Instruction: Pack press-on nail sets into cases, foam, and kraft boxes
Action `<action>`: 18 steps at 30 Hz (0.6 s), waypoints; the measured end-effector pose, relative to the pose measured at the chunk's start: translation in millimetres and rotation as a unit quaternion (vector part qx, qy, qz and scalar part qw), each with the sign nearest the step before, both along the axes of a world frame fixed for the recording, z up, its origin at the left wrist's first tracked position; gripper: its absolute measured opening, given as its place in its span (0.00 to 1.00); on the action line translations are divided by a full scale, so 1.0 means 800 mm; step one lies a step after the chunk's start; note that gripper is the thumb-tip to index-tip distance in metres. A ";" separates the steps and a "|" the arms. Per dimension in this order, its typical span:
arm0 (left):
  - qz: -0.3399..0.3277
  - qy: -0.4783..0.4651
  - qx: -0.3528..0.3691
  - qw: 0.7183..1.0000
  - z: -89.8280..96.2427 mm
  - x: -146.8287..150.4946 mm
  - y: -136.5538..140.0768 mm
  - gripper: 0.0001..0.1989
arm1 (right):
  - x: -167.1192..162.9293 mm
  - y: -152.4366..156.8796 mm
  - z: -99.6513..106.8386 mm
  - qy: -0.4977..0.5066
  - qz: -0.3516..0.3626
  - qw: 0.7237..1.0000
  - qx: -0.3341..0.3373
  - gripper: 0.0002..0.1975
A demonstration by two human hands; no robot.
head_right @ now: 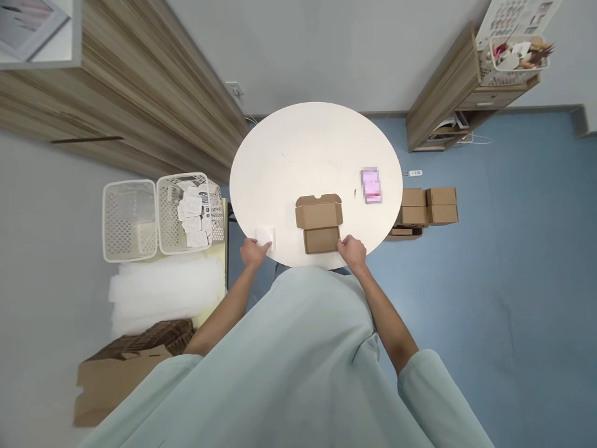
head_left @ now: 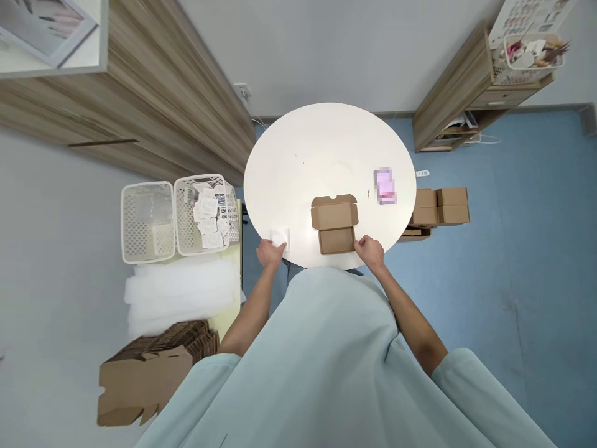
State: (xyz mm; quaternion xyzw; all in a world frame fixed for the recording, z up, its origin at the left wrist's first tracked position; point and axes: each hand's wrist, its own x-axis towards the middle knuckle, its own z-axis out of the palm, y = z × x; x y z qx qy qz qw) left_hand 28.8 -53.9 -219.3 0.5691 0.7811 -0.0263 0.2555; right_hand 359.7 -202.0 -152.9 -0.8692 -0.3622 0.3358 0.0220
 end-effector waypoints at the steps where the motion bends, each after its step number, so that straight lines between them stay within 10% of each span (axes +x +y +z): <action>1: 0.003 -0.002 0.004 1.000 -0.001 0.002 0.001 0.25 | -0.001 -0.002 0.000 0.001 -0.002 1.000 0.002 0.13; 11: 0.002 -0.068 0.016 0.998 0.025 0.022 -0.006 0.12 | 0.010 -0.007 0.004 0.037 0.013 0.998 0.043 0.11; 18: 0.055 -0.331 -0.033 0.941 0.064 0.075 -0.049 0.15 | 0.009 0.010 -0.003 0.237 0.010 0.960 0.149 0.10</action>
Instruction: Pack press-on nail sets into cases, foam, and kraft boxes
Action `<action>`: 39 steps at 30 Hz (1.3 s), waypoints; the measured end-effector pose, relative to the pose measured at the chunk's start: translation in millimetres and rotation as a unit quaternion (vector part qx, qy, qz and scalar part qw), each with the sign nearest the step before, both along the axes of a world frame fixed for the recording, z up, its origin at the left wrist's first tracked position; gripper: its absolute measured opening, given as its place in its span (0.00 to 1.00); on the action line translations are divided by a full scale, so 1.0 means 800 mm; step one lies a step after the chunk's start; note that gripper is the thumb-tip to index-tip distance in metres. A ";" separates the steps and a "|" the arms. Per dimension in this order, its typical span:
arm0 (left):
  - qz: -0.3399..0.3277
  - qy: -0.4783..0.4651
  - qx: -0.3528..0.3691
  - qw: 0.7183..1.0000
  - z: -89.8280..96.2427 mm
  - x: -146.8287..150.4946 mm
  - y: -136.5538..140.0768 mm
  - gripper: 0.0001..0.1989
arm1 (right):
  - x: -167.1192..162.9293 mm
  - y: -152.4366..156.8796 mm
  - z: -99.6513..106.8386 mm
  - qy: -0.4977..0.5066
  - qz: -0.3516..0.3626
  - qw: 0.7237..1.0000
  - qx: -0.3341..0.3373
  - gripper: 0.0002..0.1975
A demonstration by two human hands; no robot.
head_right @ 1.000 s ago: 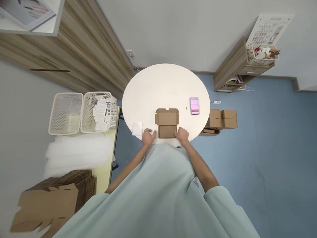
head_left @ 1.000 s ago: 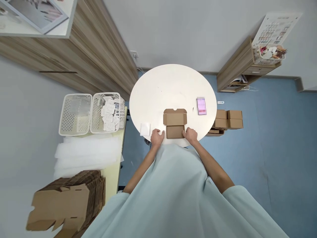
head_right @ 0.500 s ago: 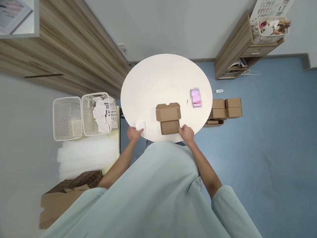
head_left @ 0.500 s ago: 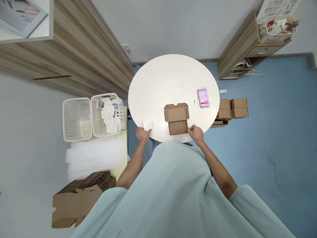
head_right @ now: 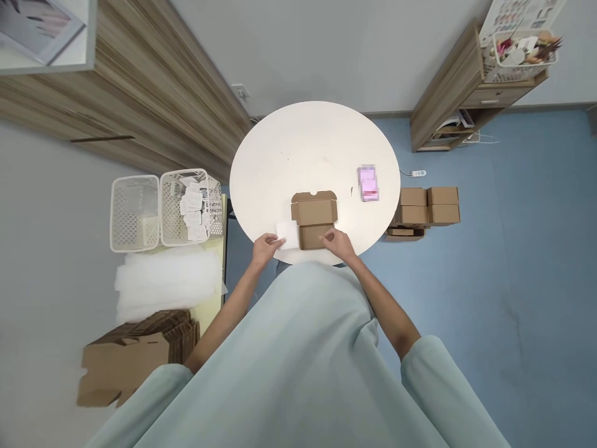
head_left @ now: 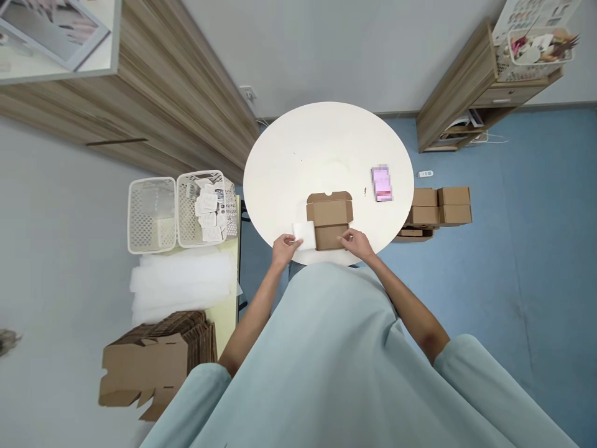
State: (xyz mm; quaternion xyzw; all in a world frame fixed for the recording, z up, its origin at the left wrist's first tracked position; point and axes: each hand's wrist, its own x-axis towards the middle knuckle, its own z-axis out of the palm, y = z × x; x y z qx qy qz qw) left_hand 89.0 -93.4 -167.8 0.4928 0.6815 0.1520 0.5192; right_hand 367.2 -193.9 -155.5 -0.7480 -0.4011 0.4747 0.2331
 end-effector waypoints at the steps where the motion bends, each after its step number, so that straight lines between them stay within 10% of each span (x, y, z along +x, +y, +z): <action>1: 0.012 -0.043 -0.018 0.999 0.003 0.013 -0.008 0.17 | -0.001 0.002 -0.003 0.039 -0.005 0.999 0.000 0.12; 10: 0.012 -0.138 -0.082 0.987 -0.010 0.090 -0.034 0.26 | 0.003 0.013 -0.013 0.109 -0.042 0.993 0.002 0.13; 21: -0.116 0.149 -0.026 0.982 -0.052 0.150 -0.022 0.11 | -0.002 0.032 -0.046 -0.076 0.018 0.993 -0.093 0.10; 39: -0.139 0.151 0.012 0.979 -0.046 0.157 -0.024 0.13 | -0.006 0.048 -0.056 -0.179 0.151 0.971 -0.049 0.03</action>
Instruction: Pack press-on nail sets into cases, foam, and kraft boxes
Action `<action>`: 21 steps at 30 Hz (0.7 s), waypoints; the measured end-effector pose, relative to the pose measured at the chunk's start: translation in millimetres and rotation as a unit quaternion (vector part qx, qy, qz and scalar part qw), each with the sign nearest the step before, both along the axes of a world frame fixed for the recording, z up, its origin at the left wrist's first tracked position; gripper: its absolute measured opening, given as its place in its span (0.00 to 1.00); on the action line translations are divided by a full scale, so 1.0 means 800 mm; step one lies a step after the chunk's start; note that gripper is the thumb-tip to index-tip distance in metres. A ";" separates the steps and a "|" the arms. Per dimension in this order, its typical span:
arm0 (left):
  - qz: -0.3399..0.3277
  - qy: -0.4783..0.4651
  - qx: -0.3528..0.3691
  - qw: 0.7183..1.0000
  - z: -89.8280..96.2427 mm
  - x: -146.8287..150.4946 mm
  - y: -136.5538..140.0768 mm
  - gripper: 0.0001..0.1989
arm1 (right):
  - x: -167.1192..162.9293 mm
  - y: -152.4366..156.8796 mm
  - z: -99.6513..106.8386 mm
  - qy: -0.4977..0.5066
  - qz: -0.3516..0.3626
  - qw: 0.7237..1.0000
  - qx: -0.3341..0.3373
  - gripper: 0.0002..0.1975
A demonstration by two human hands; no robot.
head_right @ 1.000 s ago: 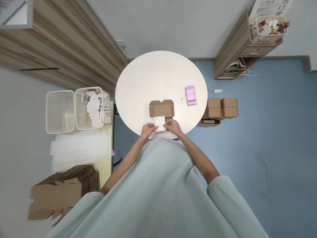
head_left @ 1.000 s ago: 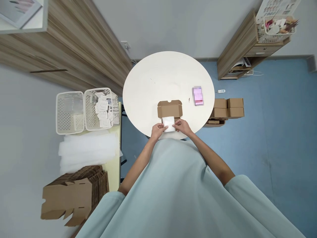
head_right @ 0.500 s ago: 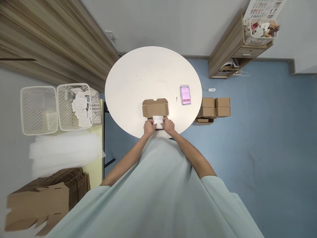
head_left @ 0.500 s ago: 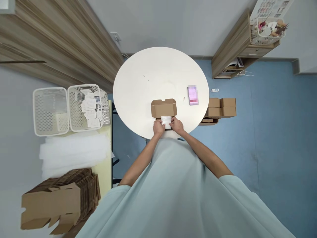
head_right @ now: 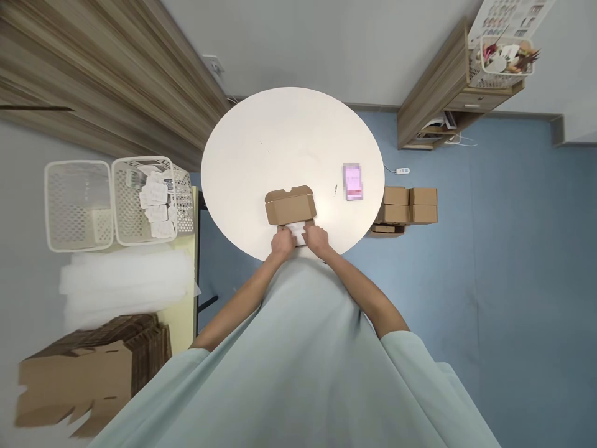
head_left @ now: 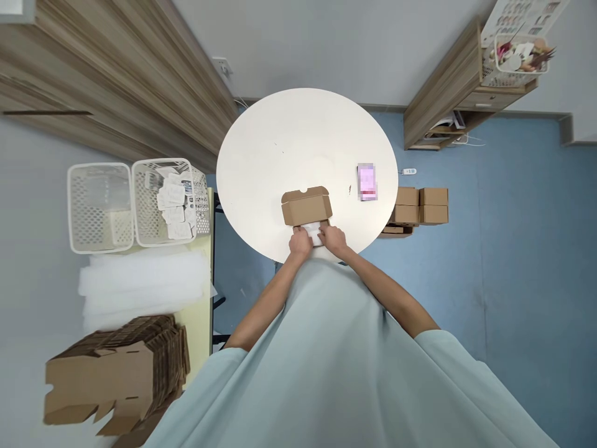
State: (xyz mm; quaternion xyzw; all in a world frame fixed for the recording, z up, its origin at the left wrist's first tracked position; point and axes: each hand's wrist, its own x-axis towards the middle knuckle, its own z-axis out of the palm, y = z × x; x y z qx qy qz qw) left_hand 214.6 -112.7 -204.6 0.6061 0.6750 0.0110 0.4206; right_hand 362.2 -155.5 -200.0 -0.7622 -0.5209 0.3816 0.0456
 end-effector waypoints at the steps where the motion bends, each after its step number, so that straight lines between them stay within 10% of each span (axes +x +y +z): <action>1: -0.007 -0.004 0.016 1.000 0.004 -0.009 0.006 0.11 | 0.008 0.002 0.004 0.010 -0.024 0.999 0.024 0.05; 6: 0.086 -0.031 0.108 0.990 0.020 -0.051 0.056 0.24 | 0.055 0.032 0.010 0.072 -0.177 0.976 0.108 0.22; 10: 0.173 -0.116 -0.009 0.978 0.026 -0.060 0.092 0.40 | 0.067 0.066 0.001 0.191 -0.249 0.948 0.055 0.30; 21: 0.155 -0.268 -0.040 0.950 0.058 -0.036 0.123 0.47 | 0.072 0.084 0.026 0.247 -0.217 0.939 0.100 0.38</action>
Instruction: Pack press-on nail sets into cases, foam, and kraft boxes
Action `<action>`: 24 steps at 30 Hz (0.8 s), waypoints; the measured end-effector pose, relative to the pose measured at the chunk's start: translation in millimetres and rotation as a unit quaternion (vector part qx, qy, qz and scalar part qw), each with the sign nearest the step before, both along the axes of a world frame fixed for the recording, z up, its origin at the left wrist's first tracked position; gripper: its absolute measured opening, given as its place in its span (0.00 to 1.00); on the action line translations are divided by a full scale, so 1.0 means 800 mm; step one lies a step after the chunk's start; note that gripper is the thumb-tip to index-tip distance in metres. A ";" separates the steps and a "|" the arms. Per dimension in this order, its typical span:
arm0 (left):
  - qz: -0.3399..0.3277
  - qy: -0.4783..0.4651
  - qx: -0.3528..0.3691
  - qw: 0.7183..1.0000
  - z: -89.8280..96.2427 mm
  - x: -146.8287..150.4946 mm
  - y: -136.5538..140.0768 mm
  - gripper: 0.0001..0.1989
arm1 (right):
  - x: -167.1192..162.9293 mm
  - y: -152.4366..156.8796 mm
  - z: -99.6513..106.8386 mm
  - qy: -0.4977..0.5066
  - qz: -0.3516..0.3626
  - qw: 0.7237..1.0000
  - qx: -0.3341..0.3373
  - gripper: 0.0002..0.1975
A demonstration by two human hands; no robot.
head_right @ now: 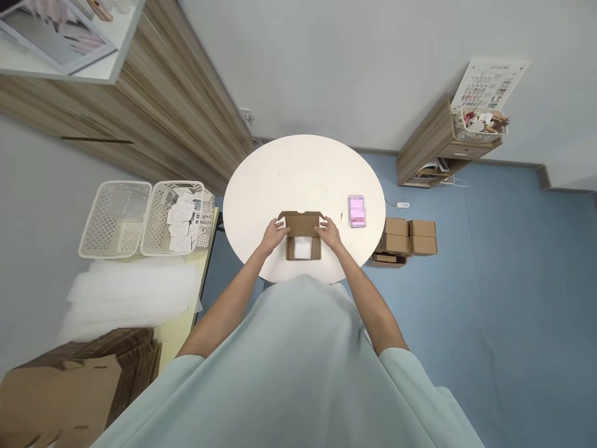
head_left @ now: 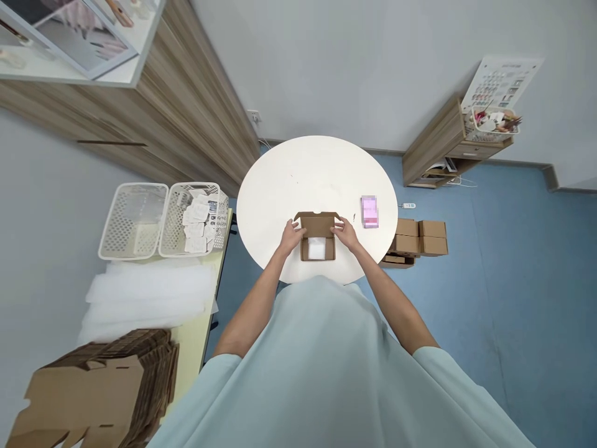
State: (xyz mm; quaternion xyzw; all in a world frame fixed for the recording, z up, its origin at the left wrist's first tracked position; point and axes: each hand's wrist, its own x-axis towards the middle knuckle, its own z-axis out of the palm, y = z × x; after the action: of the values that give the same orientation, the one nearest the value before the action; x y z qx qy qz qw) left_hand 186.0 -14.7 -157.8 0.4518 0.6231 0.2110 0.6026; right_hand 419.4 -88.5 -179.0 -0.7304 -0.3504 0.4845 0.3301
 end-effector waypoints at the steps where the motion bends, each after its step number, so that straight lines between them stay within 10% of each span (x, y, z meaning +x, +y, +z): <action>1: -0.002 -0.011 0.009 1.000 0.001 0.002 0.001 0.47 | 0.002 -0.001 0.003 -0.002 0.002 1.000 0.012 0.39; 16: -0.096 0.060 0.153 0.982 -0.035 -0.030 -0.119 0.31 | -0.026 -0.123 -0.008 -0.097 0.107 0.988 0.050 0.36; 24: -0.087 0.030 0.131 0.987 -0.035 -0.024 -0.119 0.32 | -0.029 -0.123 -0.008 -0.079 0.096 0.991 0.054 0.34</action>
State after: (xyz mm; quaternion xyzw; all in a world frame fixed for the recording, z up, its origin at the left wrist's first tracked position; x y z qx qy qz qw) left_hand 166.4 -109.9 -186.0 0.5855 0.5659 0.2245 0.5353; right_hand 396.2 -187.1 -185.3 -0.7102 -0.4695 0.4357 0.2919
